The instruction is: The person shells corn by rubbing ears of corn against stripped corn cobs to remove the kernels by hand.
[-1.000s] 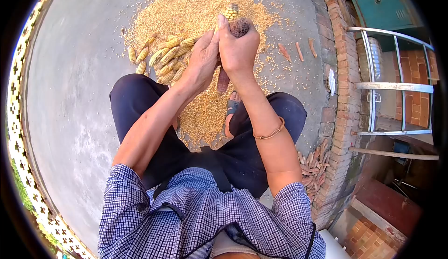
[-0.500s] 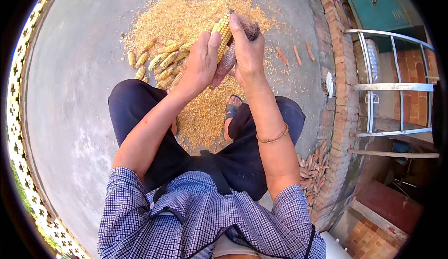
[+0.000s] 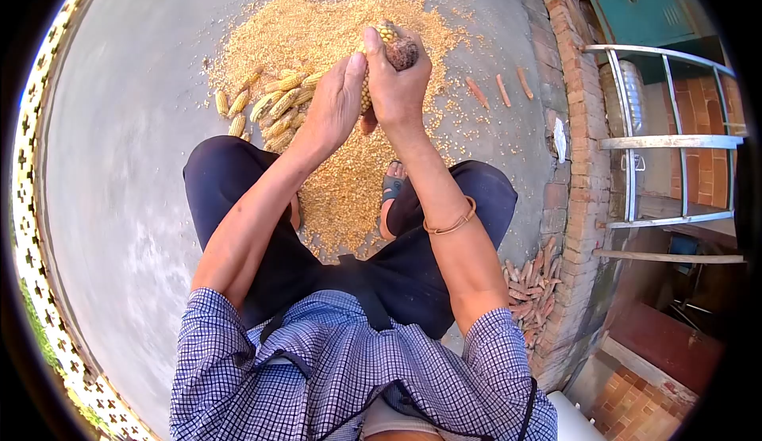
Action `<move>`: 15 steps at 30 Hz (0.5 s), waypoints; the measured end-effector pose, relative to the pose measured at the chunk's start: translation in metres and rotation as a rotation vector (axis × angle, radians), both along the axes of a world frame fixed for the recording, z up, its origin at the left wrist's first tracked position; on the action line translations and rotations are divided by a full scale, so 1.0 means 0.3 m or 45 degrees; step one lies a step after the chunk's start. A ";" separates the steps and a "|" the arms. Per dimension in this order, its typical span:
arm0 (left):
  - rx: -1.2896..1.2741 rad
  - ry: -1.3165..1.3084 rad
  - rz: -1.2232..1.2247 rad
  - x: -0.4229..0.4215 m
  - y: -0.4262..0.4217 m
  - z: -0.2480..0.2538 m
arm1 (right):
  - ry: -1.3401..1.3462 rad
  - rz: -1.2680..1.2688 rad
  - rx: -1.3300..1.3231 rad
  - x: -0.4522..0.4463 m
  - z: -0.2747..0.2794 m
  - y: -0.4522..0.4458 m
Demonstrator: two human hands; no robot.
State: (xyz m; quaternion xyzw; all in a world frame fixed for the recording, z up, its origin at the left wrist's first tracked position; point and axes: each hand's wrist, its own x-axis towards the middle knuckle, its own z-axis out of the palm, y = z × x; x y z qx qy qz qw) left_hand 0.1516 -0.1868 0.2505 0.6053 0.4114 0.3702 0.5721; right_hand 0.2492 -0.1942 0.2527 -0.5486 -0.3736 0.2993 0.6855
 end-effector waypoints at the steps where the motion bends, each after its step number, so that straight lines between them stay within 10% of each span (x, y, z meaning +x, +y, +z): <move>1: -0.140 -0.045 -0.059 -0.008 0.001 0.035 | 0.016 0.019 -0.048 0.009 0.003 -0.005; 6: -0.182 0.033 -0.061 -0.027 0.033 -0.023 | 0.396 0.124 -0.084 0.070 0.016 0.002; 8: 0.264 0.231 0.066 -0.022 0.037 -0.077 | 0.669 0.207 0.020 0.060 0.029 0.007; 15: 0.389 0.315 -0.035 0.000 0.005 -0.098 | 0.314 -0.089 -0.173 0.032 0.025 0.015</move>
